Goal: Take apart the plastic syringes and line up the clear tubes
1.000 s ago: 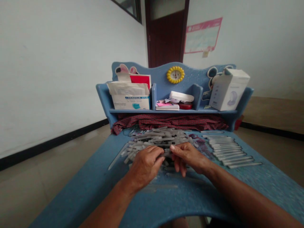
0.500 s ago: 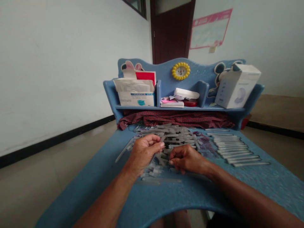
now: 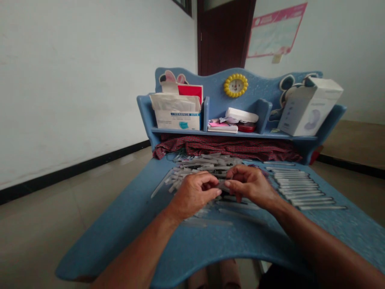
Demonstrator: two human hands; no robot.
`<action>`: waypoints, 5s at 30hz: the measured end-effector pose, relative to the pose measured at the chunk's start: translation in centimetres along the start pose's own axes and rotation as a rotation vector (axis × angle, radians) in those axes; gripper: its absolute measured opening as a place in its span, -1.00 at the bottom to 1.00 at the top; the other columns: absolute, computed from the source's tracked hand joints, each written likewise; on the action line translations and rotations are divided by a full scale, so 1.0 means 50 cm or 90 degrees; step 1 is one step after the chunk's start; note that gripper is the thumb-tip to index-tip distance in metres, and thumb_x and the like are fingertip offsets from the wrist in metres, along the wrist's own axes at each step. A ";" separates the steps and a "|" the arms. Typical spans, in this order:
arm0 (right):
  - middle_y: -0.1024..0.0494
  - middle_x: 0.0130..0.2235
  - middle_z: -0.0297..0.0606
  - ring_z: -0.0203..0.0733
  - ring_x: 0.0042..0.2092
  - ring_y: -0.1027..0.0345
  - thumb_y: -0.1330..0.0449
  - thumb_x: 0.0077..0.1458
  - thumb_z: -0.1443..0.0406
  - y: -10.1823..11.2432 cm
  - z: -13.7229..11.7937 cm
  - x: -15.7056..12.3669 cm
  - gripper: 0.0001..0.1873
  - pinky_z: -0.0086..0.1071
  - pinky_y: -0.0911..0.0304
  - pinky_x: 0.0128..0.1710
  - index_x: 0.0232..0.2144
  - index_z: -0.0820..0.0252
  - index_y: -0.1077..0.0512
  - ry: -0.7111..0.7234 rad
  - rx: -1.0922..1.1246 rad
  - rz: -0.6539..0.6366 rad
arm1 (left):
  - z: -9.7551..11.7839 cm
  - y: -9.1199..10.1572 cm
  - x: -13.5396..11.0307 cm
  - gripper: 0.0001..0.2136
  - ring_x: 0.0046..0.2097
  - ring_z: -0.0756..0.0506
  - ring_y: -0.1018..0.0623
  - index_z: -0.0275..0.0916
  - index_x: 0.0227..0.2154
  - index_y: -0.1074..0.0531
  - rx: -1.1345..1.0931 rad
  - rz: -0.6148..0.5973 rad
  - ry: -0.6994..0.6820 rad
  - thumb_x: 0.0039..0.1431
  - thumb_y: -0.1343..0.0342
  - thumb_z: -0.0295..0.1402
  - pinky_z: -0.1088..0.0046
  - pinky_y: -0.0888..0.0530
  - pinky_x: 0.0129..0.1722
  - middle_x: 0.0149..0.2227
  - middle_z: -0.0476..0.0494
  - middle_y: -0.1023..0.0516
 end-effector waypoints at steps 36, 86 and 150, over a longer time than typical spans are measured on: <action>-0.40 -0.69 -0.38 -0.42 -0.76 -0.13 -0.27 -0.17 0.08 0.086 0.108 -0.140 -0.67 -0.54 0.05 -0.78 -0.58 0.24 -0.35 -0.169 -0.017 0.128 | -0.037 -0.080 -0.038 -0.83 -0.47 -0.07 -0.45 -0.20 -0.61 -0.46 0.378 -0.352 -0.024 -0.16 0.02 -0.51 0.49 -0.18 -0.50 -0.57 -0.05 -0.50; -0.30 -0.60 -0.40 -0.36 -0.58 -0.20 0.02 0.17 0.22 0.027 0.073 -0.168 -0.76 -0.48 -0.08 -0.58 -0.44 0.19 -0.35 0.039 -0.321 0.088 | -0.092 -0.029 -0.011 -0.76 -0.76 0.15 -0.18 -0.27 -0.61 -0.30 -0.267 -0.006 0.273 -0.01 -0.10 -0.21 0.68 -0.08 -0.78 -0.74 0.12 -0.31; -0.52 -0.30 -0.13 -0.18 -0.27 -0.38 0.10 0.18 0.36 0.350 0.062 -0.038 -0.67 -0.42 -0.10 -0.37 -0.32 0.22 -0.47 0.014 -0.970 0.184 | -0.056 -0.056 -0.006 -0.79 -0.58 0.06 -0.35 -0.29 -0.39 -0.45 -0.085 -0.147 0.137 0.01 -0.10 -0.23 0.61 -0.27 -0.61 -0.59 0.02 -0.42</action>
Point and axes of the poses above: each hand's wrist, its own x-axis towards the middle knuckle, its own y-axis out of the back of the hand, z = x × y, the point moved 10 cm from there along x, towards the middle knuckle
